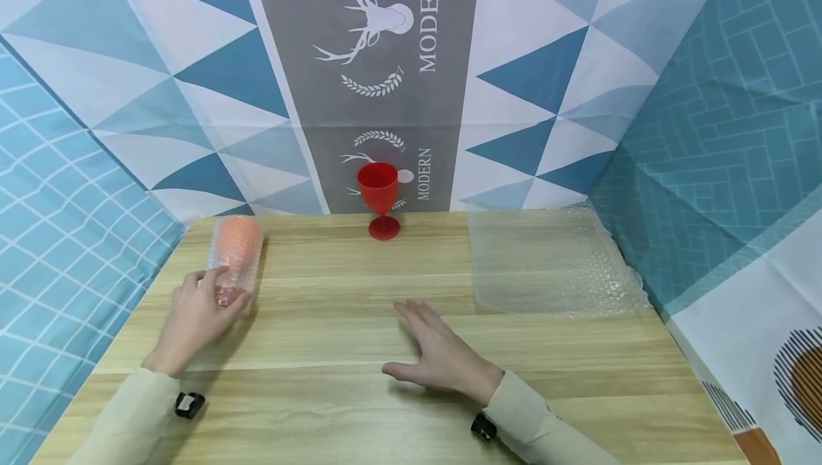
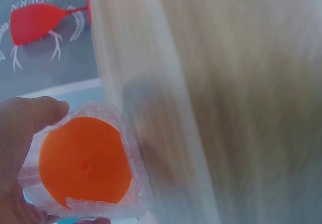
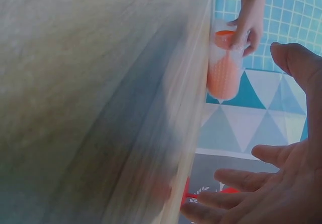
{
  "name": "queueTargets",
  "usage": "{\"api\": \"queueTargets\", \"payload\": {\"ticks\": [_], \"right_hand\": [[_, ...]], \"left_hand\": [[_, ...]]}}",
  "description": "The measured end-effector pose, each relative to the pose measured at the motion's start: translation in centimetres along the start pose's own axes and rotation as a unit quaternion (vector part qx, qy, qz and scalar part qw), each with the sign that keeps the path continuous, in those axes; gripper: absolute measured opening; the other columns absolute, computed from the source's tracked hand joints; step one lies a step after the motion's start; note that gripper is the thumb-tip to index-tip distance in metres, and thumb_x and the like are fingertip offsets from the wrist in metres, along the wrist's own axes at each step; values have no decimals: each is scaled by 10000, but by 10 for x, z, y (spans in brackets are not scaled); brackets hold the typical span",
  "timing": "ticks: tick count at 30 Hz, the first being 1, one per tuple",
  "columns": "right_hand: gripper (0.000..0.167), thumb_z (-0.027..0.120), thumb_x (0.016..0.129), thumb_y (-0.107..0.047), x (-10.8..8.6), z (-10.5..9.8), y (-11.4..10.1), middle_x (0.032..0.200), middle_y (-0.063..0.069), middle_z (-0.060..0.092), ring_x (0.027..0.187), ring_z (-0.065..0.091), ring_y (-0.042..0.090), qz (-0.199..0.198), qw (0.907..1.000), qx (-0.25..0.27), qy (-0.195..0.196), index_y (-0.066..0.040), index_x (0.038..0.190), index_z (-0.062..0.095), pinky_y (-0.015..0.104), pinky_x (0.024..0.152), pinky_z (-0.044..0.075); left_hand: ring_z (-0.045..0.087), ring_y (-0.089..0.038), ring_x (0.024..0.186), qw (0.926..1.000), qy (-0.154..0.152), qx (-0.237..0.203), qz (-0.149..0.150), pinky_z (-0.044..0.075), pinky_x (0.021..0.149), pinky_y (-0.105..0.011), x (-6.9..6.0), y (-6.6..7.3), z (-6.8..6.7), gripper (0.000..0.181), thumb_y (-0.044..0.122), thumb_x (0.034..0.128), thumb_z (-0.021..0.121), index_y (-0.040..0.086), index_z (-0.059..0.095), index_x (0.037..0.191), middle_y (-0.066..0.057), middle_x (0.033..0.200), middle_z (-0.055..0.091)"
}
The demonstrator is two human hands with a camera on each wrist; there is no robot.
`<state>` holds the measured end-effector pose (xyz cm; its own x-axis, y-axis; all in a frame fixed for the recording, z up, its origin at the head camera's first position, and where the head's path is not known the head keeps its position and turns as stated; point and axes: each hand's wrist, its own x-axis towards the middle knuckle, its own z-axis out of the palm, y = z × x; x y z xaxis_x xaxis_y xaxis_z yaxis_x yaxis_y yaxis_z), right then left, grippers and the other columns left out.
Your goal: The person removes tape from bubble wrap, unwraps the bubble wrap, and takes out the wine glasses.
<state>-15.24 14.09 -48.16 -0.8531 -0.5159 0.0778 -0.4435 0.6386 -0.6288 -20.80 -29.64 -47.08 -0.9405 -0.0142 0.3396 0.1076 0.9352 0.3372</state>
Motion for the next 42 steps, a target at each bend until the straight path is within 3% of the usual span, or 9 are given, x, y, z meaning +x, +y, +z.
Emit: {"api": "queueTargets", "payload": {"ticks": [7, 12, 19, 27, 35, 38, 42], "right_hand": [[1010, 745, 861, -616, 4, -3, -1, 1667, 115, 326, 1540, 307, 299, 51, 9999, 94, 3, -143, 1627, 288, 546, 1218, 338], [1020, 710, 857, -674, 8, -2, -1, 1665, 98, 335, 1535, 318, 285, 122, 9997, 202, 51, -168, 1632, 280, 539, 1221, 336], [998, 735, 855, -642, 13, 0, -4, 1670, 51, 335, 1533, 325, 268, 237, 9991, 324, 156, -238, 1637, 266, 545, 1211, 346], [949, 768, 866, -558, 23, 1, -13, 1667, -31, 331, 1533, 328, 227, 277, 9981, 530, 171, -293, 1629, 270, 527, 1212, 351], [966, 713, 862, -659, 31, 2, -18, 1680, -24, 304, 1531, 329, 219, 252, 9975, 656, 110, -334, 1634, 230, 538, 1191, 380], [959, 711, 864, -659, 35, 4, -20, 1676, -35, 305, 1522, 348, 219, 206, 9974, 686, 115, -332, 1631, 236, 531, 1186, 392], [961, 717, 862, -652, 39, 6, -22, 1675, -25, 313, 1511, 369, 215, 180, 9975, 671, 141, -315, 1631, 251, 504, 1190, 396]], "left_hand": [[561, -609, 958, 9986, 335, -93, 408, 484, 762, -715, -10, 16, 6, 602, 338, 839, 825, -44, 592, 1242, -427, 1168, 553], [564, -582, 1013, 9982, 246, -212, 504, 498, 794, -717, -19, 27, 8, 624, 343, 817, 851, -37, 595, 1240, -407, 1182, 556], [598, -522, 1018, 9947, 329, -387, 889, 538, 808, -682, -33, 44, 13, 649, 356, 780, 886, -22, 600, 1223, -359, 1171, 577], [595, -461, 1038, 9945, 75, -511, 916, 565, 815, -637, -45, 65, 21, 692, 419, 779, 882, 16, 596, 1262, -308, 1206, 565], [605, -409, 1001, 9923, -87, -451, 1148, 591, 751, -552, -54, 86, 27, 721, 467, 759, 890, 67, 604, 1286, -272, 1205, 578], [592, -357, 978, 9923, -200, -497, 1120, 589, 712, -485, -57, 95, 29, 711, 477, 768, 884, 99, 607, 1302, -233, 1206, 576], [585, -314, 946, 9894, -215, -547, 1324, 578, 723, -441, -61, 105, 31, 716, 477, 762, 889, 94, 615, 1301, -214, 1195, 579]]}}
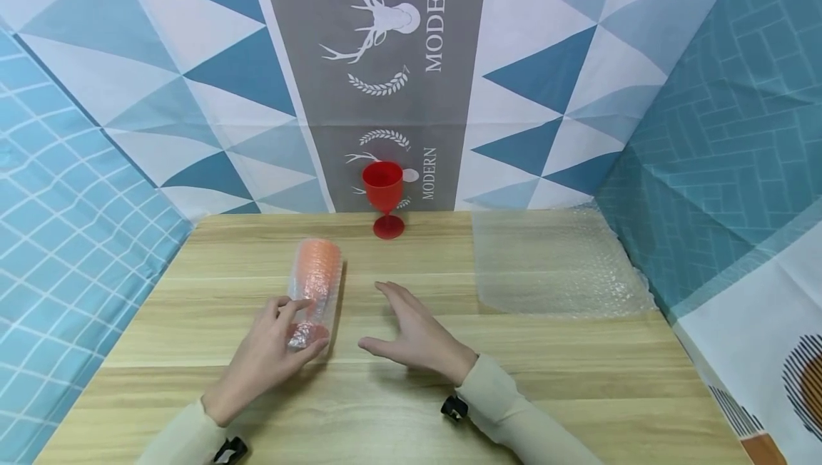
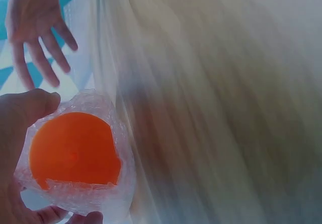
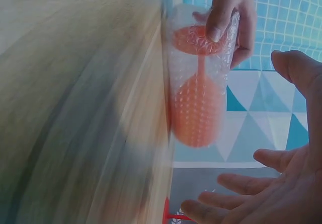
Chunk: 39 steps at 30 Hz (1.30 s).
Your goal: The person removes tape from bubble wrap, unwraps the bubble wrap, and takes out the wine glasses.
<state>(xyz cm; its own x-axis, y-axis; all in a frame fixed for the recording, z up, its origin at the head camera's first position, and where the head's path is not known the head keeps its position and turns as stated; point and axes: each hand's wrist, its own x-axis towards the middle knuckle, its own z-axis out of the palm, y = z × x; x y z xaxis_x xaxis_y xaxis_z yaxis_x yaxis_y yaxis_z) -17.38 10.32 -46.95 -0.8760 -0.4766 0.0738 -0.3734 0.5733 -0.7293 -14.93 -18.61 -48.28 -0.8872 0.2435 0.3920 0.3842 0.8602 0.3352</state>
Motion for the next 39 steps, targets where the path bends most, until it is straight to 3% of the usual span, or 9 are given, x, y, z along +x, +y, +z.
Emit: {"api": "queueTargets", "payload": {"ticks": [6, 15, 21, 30, 33, 39], "right_hand": [[969, 727, 863, -633, 6, 1, -5, 1685, 25, 307, 1530, 338, 243, -4, 9999, 75, 134, -266, 1633, 267, 532, 1201, 370], [946, 751, 878, -564, 17, 5, -8, 1695, 6, 271, 1539, 316, 259, -172, 9970, 294, 693, -271, 1631, 258, 557, 1193, 362], [923, 761, 895, -494, 22, 8, -6, 1683, 33, 300, 1529, 332, 258, -153, 9950, 445, 877, -193, 1626, 284, 543, 1205, 349], [992, 780, 873, -484, 20, 12, -3, 1693, 105, 265, 1547, 289, 295, -105, 9959, 590, 683, -119, 1634, 258, 553, 1218, 312], [993, 781, 873, -484, 19, 13, -2, 1698, 118, 244, 1549, 277, 313, -72, 9963, 522, 672, -134, 1637, 253, 580, 1202, 325], [1000, 800, 856, -476, 16, 13, 4, 1700, 143, 219, 1542, 279, 345, -171, 9967, 540, 578, -121, 1628, 274, 566, 1161, 396]], "left_hand": [[581, -294, 957, 9994, 92, 4, 331, 578, 760, -425, -1, 14, 6, 712, 452, 734, 912, 87, 621, 1272, -199, 1164, 578], [617, -325, 1008, 9986, 171, -32, 509, 614, 775, -424, -3, 37, 17, 771, 470, 733, 907, 63, 602, 1312, -247, 1213, 597], [591, -250, 996, 9973, 223, -232, 665, 605, 794, -387, -6, 50, 23, 917, 465, 706, 917, 23, 523, 1406, -162, 1185, 590], [554, -182, 1053, 9970, -165, -590, 468, 574, 810, -335, -9, 63, 20, 1079, 596, 699, 888, 108, 422, 1541, -116, 1311, 548], [542, -184, 1120, 9959, -320, -755, 380, 581, 845, -363, -9, 66, 17, 1056, 647, 744, 836, 143, 399, 1562, -102, 1360, 521], [549, -237, 1235, 9908, -472, -1263, 108, 575, 939, -460, -7, 65, 11, 921, 595, 853, 759, 148, 390, 1569, -100, 1389, 506]]}}
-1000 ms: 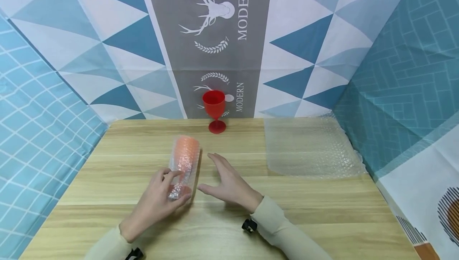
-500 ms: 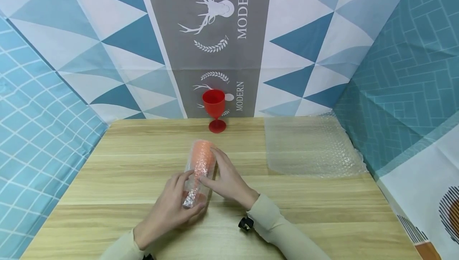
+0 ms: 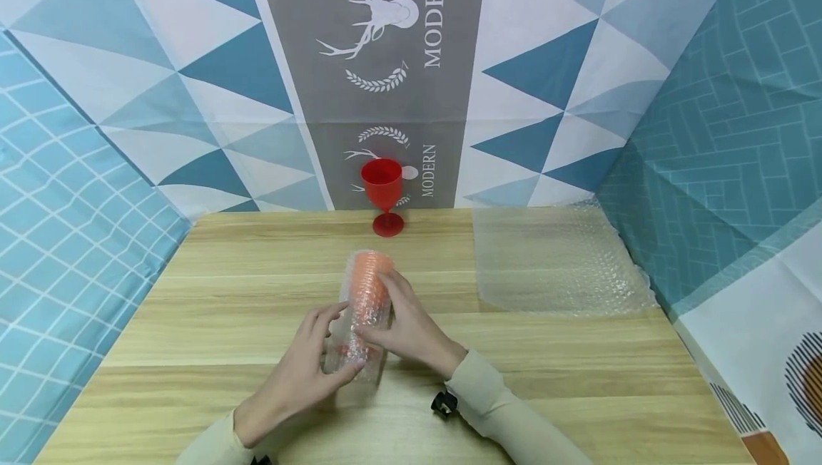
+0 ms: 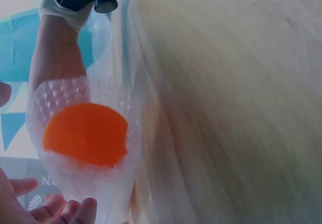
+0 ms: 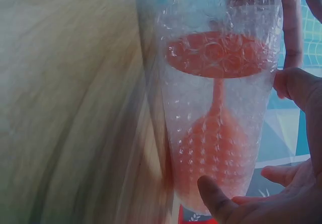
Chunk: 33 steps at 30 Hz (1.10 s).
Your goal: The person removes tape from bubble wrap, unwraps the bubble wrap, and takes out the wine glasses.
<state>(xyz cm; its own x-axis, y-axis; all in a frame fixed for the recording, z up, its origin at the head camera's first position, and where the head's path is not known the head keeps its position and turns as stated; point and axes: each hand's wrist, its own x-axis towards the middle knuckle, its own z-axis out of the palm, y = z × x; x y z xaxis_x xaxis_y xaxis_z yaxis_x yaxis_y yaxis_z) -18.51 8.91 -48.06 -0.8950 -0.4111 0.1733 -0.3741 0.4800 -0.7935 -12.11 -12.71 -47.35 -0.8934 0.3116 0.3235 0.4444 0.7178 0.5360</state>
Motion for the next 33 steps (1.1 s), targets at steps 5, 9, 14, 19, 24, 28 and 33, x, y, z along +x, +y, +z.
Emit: {"api": "queueTargets", "payload": {"ticks": [5, 9, 14, 19, 24, 28, 33], "right_hand": [[1013, 808, 840, -508, -3, -4, 2, 1711, 115, 198, 1517, 331, 339, 64, 9999, 30, -155, -143, 1627, 285, 535, 1131, 446], [1024, 824, 832, -481, -5, -5, 5, 1712, 136, 174, 1413, 476, 338, -22, 9989, 283, -369, -119, 1624, 285, 469, 1077, 515], [1024, 829, 834, -476, -7, -4, 6, 1709, 161, 165, 1379, 512, 351, -30, 9972, 447, -605, -131, 1627, 280, 468, 1071, 521], [1009, 806, 837, -531, -11, -5, 7, 1710, 157, 180, 1490, 372, 366, -49, 9974, 136, -711, -170, 1627, 292, 556, 1122, 454], [997, 814, 836, -521, -13, -4, 9, 1703, 115, 226, 1524, 319, 339, -104, 9964, 194, -814, -180, 1621, 304, 598, 1162, 391], [999, 829, 824, -515, -13, -5, 9, 1695, 88, 258, 1519, 330, 318, -109, 9956, 283, -885, -191, 1616, 314, 575, 1163, 398], [1014, 852, 836, -421, -13, -3, 10, 1695, 108, 228, 1369, 519, 304, -86, 9895, 914, -1114, -160, 1627, 272, 337, 966, 586]], "left_hand": [[599, -223, 1085, 9994, -96, -197, -285, 578, 854, -389, 6, -6, -4, 869, 574, 900, 718, 123, 385, 1564, -127, 1411, 496], [573, -176, 867, 9967, -226, -515, -582, 529, 686, -259, 10, -14, -7, 846, 539, 927, 699, 109, 361, 1573, -161, 1445, 463], [604, -231, 1019, 9947, -311, -596, -772, 569, 769, -330, 13, -22, -9, 818, 528, 964, 655, 101, 334, 1583, -194, 1508, 420], [607, -311, 1124, 9927, -377, -721, -891, 591, 819, -413, 14, -27, -10, 812, 519, 969, 655, 116, 321, 1590, -212, 1527, 407], [634, -275, 1028, 9889, -493, -928, -1050, 599, 798, -394, 14, -32, -12, 784, 507, 969, 665, 156, 326, 1583, -208, 1497, 430], [644, -289, 1055, 9889, -491, -964, -1022, 608, 822, -378, 15, -34, -14, 752, 492, 975, 665, 179, 337, 1576, -199, 1509, 422], [624, -333, 1146, 9911, -398, -993, -791, 620, 834, -372, 17, -34, -14, 724, 458, 975, 682, 167, 367, 1558, -194, 1534, 392]]}}
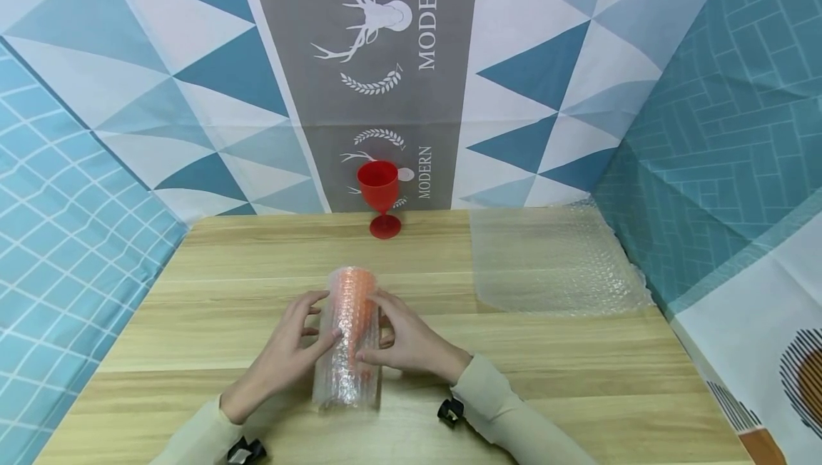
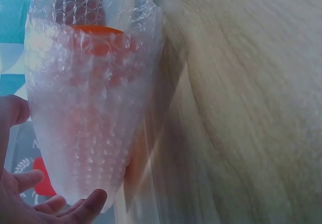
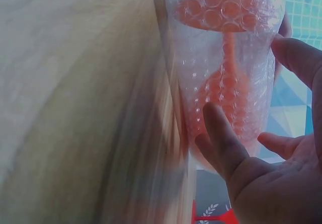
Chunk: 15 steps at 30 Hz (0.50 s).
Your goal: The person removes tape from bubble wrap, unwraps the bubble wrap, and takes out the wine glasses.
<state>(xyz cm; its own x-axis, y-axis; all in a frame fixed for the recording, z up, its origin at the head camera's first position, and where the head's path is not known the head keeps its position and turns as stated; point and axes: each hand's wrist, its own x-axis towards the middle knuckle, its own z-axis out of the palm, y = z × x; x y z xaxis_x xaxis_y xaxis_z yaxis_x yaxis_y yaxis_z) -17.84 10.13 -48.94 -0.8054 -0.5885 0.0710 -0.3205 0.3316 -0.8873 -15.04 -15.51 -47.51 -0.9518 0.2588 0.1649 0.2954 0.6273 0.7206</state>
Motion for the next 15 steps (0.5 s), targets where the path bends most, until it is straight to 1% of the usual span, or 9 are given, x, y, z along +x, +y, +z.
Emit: {"api": "queueTargets", "payload": {"ticks": [1, 2, 4, 7, 10, 13, 15], "right_hand": [[1021, 858, 836, -394, 0, 0, 0, 1696, 110, 221, 1339, 544, 299, 1, 9999, 130, -56, -153, 1629, 263, 287, 918, 598], [1025, 860, 838, -377, 1, 1, 0, 1696, 114, 216, 1322, 559, 302, -1, 9997, 227, -103, -146, 1631, 253, 257, 899, 597], [1028, 859, 843, -360, 1, 1, 0, 1696, 119, 214, 1315, 564, 309, -14, 9994, 311, -161, -134, 1633, 242, 237, 893, 593], [1017, 850, 851, -366, 1, 1, 1, 1693, 110, 227, 1315, 566, 310, -59, 9994, 292, -188, -131, 1632, 242, 260, 922, 590], [996, 837, 861, -385, -1, 0, 1, 1678, 86, 270, 1317, 564, 305, -89, 9996, 221, -171, -142, 1629, 251, 313, 964, 584], [982, 824, 869, -412, -3, -3, 3, 1667, 75, 292, 1330, 553, 307, -42, 9998, 103, -155, -164, 1630, 254, 344, 997, 571], [977, 815, 871, -441, -5, -5, 4, 1654, 73, 318, 1332, 554, 301, 54, 9999, -15, -161, -186, 1631, 256, 336, 998, 568]], "left_hand": [[620, -337, 1156, 10000, 16, 10, 53, 621, 838, -375, 0, 0, 0, 719, 454, 972, 688, 163, 377, 1551, -194, 1541, 384], [611, -341, 1180, 9999, 29, 38, 103, 620, 852, -385, 0, 1, 0, 715, 455, 968, 693, 161, 388, 1544, -192, 1549, 376], [594, -347, 1223, 9997, 61, 106, 200, 612, 893, -416, 1, 1, 0, 700, 454, 960, 705, 158, 413, 1523, -186, 1560, 366], [568, -356, 1275, 9989, 109, 270, 354, 590, 951, -473, 2, 1, 0, 688, 463, 951, 713, 151, 439, 1501, -185, 1569, 364], [567, -358, 1284, 9976, 147, 453, 502, 574, 968, -514, 3, 3, 1, 689, 464, 943, 722, 146, 457, 1494, -183, 1571, 380], [566, -370, 1289, 9959, 193, 625, 625, 557, 981, -556, 5, 6, 2, 693, 446, 929, 741, 133, 479, 1489, -185, 1570, 401], [554, -379, 1311, 9951, 233, 699, 660, 536, 1009, -580, 7, 10, 4, 696, 426, 917, 759, 121, 492, 1483, -189, 1565, 411]]}}
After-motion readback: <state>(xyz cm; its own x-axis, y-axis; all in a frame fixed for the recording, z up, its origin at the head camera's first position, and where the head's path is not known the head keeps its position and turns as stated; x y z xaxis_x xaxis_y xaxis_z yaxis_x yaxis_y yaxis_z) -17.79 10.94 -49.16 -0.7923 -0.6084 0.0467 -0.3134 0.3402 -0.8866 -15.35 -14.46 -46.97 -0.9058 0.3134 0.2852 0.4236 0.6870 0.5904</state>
